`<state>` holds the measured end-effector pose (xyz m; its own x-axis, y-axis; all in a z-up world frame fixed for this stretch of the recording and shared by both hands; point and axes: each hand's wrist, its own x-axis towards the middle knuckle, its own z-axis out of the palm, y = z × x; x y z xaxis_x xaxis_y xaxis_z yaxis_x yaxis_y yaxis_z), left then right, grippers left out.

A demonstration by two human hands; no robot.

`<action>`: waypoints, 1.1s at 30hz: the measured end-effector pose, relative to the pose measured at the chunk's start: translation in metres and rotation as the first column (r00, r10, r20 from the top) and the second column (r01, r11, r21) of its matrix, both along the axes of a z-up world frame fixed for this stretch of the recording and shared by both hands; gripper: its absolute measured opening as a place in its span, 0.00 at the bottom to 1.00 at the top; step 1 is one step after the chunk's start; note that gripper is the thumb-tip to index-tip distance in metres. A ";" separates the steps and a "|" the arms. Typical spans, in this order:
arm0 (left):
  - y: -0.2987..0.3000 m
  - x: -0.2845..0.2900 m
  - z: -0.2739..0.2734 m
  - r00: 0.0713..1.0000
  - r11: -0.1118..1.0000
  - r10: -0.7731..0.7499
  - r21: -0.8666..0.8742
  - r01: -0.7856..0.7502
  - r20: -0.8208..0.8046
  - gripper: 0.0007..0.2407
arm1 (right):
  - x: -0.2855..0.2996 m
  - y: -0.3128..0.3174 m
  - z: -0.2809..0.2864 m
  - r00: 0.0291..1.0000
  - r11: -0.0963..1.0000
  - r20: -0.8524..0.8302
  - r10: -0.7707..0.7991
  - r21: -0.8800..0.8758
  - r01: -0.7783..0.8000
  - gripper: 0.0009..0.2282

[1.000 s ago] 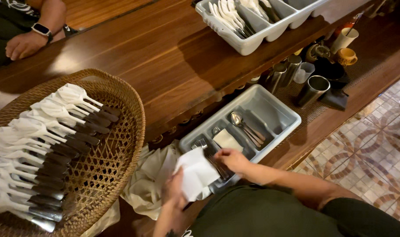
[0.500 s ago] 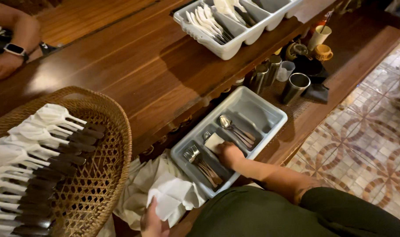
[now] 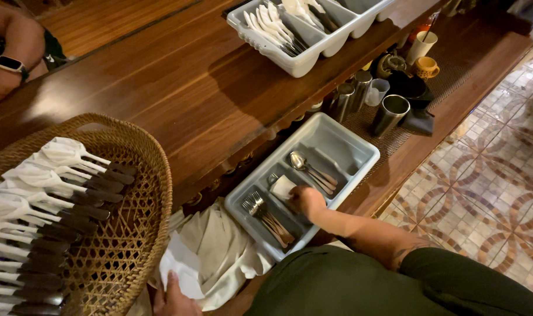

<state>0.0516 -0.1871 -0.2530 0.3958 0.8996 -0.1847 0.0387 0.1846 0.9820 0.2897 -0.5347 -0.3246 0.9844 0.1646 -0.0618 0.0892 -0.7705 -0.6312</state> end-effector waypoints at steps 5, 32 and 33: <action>-0.007 0.006 0.001 0.998 0.927 0.007 -0.374 -0.027 -0.057 0.21 | 0.000 -0.002 0.008 0.998 0.987 0.005 -0.062 0.151 0.061 0.06; -0.117 0.067 0.059 0.810 0.462 -0.375 -0.667 0.585 0.451 0.19 | -0.065 0.051 0.163 0.795 0.572 -0.413 0.445 0.814 0.103 0.13; -0.122 0.065 0.069 0.812 0.462 -0.373 -0.669 0.582 0.449 0.19 | -0.068 0.052 0.165 0.793 0.573 -0.416 0.446 0.813 0.104 0.13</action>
<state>0.1165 -0.3089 -0.1839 0.8373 0.1195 -0.5335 0.1800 0.8612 0.4753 0.2219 -0.4822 -0.1596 0.7602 0.5759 -0.3007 -0.3884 0.0319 -0.9209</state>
